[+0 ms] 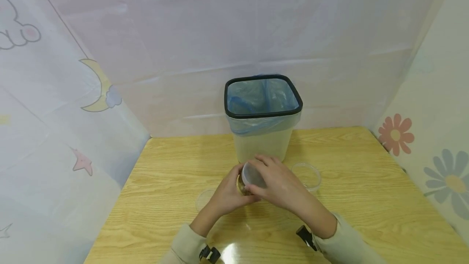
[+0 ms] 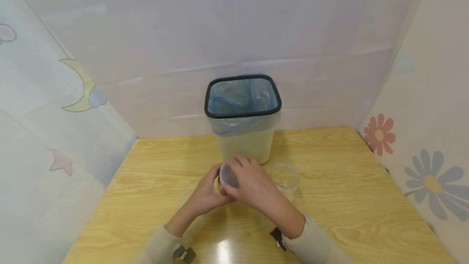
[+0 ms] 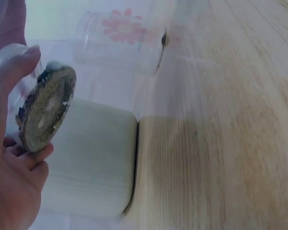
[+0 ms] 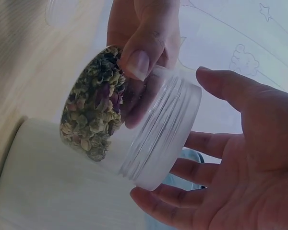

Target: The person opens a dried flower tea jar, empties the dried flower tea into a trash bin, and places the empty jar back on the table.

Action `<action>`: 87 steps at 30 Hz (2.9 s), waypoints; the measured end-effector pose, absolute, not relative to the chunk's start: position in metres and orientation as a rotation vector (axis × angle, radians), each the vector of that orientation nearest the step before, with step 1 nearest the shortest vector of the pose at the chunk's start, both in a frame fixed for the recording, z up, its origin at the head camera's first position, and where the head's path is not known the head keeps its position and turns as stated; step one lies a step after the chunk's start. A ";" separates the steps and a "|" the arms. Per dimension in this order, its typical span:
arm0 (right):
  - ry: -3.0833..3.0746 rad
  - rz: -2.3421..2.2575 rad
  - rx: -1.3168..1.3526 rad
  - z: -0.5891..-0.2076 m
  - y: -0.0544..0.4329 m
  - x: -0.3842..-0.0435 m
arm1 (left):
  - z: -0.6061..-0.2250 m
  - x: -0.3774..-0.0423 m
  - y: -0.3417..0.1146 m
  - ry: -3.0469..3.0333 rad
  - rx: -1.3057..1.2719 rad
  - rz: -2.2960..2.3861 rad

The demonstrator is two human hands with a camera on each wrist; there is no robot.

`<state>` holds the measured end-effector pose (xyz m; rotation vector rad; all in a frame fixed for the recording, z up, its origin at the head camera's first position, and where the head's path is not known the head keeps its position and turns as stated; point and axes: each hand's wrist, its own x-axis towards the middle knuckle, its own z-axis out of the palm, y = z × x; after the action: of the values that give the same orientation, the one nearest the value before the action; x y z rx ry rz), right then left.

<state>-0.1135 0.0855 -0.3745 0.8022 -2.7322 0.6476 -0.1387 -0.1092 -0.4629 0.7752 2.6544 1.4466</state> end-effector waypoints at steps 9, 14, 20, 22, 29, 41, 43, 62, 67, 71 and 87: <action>-2.733 0.625 0.844 -0.375 0.086 -0.115 | -0.463 -0.140 -0.109 2.625 0.786 1.468; -2.697 0.650 0.929 -0.375 0.087 -0.113 | -0.465 -0.143 -0.114 2.433 0.842 1.586; -2.668 0.693 1.040 -0.371 0.090 -0.109 | -0.463 -0.148 -0.124 2.211 0.979 1.613; -2.668 0.693 1.084 -0.370 0.091 -0.108 | -0.463 -0.150 -0.127 2.151 1.019 1.602; -2.677 0.702 1.190 -0.369 0.095 -0.105 | -0.463 -0.152 -0.133 2.034 1.068 1.581; -2.658 0.676 0.886 -0.378 0.087 -0.111 | -0.466 -0.141 -0.108 2.506 0.766 1.535; -2.669 0.660 0.835 -0.379 0.086 -0.112 | -0.467 -0.140 -0.104 2.566 0.752 1.510; -2.654 0.580 1.094 -0.376 0.093 -0.111 | -0.465 -0.146 -0.121 2.234 0.941 1.568; -2.675 0.596 1.262 -0.372 0.097 -0.110 | -0.467 -0.150 -0.130 2.040 1.037 1.570; -2.668 0.595 1.346 -0.371 0.099 -0.110 | -0.469 -0.152 -0.133 1.946 1.094 1.558; -2.600 0.643 1.074 -0.379 0.094 -0.116 | -0.472 -0.140 -0.106 2.550 0.819 1.570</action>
<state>-0.1162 0.0942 -0.3795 1.0741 -2.5997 0.6427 -0.1401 -0.1059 -0.4722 0.8194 2.5499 1.5695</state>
